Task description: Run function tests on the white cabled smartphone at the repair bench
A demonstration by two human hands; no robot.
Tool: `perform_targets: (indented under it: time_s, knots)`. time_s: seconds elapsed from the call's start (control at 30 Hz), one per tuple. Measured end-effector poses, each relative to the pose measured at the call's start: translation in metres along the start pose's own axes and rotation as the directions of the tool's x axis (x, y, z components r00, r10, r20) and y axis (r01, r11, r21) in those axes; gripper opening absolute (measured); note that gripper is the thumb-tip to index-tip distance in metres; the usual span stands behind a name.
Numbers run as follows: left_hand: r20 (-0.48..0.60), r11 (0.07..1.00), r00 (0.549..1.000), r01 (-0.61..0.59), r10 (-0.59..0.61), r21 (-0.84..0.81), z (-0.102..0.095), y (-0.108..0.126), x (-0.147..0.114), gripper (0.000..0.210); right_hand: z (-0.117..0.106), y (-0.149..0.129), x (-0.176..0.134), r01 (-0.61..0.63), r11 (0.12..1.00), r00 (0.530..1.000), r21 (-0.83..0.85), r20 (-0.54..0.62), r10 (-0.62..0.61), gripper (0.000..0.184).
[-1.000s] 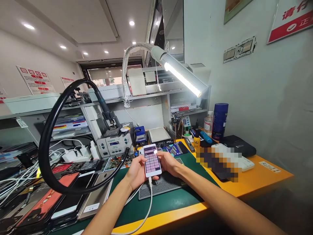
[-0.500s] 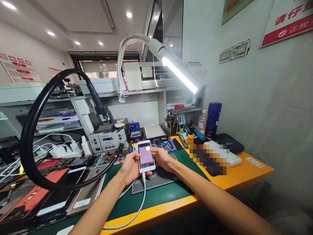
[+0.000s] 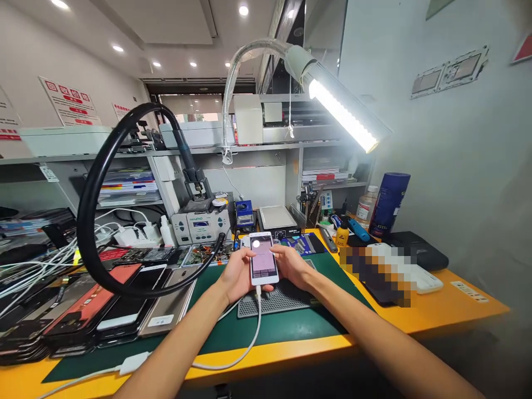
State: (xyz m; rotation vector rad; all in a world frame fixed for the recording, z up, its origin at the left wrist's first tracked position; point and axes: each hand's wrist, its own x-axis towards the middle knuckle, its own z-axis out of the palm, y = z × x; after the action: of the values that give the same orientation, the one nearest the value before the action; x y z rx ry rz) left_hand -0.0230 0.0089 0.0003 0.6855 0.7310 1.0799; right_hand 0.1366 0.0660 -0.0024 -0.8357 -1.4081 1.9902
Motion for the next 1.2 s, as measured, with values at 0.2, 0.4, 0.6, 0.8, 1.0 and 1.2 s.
perform_targets:
  time_s: [0.2, 0.4, 0.6, 0.8, 1.0, 1.2]
  knots:
    - [-0.003, 0.999, 1.000, 0.009, -0.009, -0.037, -0.0034, 0.0018, 0.0013, 0.047, -0.0037, 0.0018, 0.0031, -0.032, 0.999, 0.999, 0.037, -0.005, 0.032, 0.029]
    - [-0.019, 1.000, 1.000, 0.009, -0.009, -0.002, -0.0009, 0.0013, 0.0008, 0.043, -0.0003, 0.0020, 0.0002, 0.009, 1.000, 1.000, 0.017, -0.022, -0.008, 0.026]
    - [-0.037, 1.000, 0.999, -0.005, 0.005, 0.012, 0.0009, 0.0003, -0.0003, 0.041, -0.0006, 0.0027, -0.0003, 0.018, 0.999, 0.999, 0.030, -0.028, -0.018, 0.023]
    - [-0.046, 1.000, 0.999, 0.008, -0.009, -0.010, -0.0008, 0.0006, 0.0005, 0.045, -0.0024, 0.0031, 0.0015, 0.007, 0.998, 0.999, 0.060, -0.033, -0.005, 0.023]
    - [-0.040, 1.000, 0.999, -0.006, 0.007, 0.020, 0.0018, -0.0004, -0.0001, 0.048, 0.0023, -0.0002, -0.0030, 0.016, 0.999, 0.999, 0.039, -0.040, -0.014, 0.022]
    - [-0.035, 1.000, 0.999, -0.015, 0.016, 0.022, 0.0009, -0.0015, 0.0007, 0.053, -0.0002, 0.0026, -0.0004, 0.026, 0.998, 0.999, 0.055, -0.042, -0.024, 0.021]
